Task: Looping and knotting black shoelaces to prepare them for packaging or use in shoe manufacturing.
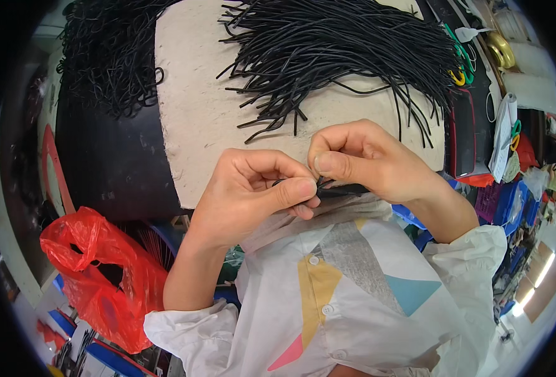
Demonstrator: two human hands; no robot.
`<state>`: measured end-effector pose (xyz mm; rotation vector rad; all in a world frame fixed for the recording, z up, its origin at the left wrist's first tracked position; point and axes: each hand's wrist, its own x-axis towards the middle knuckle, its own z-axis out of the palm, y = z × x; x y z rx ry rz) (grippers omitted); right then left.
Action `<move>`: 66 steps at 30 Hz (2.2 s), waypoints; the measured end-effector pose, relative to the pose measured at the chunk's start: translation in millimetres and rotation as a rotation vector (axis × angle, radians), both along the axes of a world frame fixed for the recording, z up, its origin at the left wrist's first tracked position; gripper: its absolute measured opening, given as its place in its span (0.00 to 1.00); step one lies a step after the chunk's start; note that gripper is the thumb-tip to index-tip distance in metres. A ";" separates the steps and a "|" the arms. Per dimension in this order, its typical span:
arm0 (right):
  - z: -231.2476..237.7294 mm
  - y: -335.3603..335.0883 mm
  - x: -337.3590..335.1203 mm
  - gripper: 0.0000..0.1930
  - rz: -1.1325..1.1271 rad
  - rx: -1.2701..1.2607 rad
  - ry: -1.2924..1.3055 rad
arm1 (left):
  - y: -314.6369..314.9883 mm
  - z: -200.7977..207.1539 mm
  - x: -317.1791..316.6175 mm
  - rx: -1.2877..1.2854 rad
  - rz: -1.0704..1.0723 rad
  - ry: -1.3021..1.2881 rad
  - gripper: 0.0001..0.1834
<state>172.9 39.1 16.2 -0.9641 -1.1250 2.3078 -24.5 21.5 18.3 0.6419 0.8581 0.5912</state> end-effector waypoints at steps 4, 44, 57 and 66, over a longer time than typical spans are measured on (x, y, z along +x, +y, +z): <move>-5.4 -1.5 -0.5 0.10 -0.078 0.041 -0.051 | -0.8 -6.8 0.0 0.000 0.065 -0.023 0.07; -5.5 13.8 1.8 0.05 -0.343 0.937 -0.528 | 12.9 2.4 -21.9 0.369 0.278 0.449 0.07; 9.4 81.0 15.9 0.06 -0.596 1.778 -0.865 | 66.7 20.8 -25.8 1.434 0.536 1.146 0.08; 47.7 49.3 -1.6 0.08 -0.448 1.651 -0.704 | 59.1 18.1 -1.5 1.590 0.338 1.079 0.11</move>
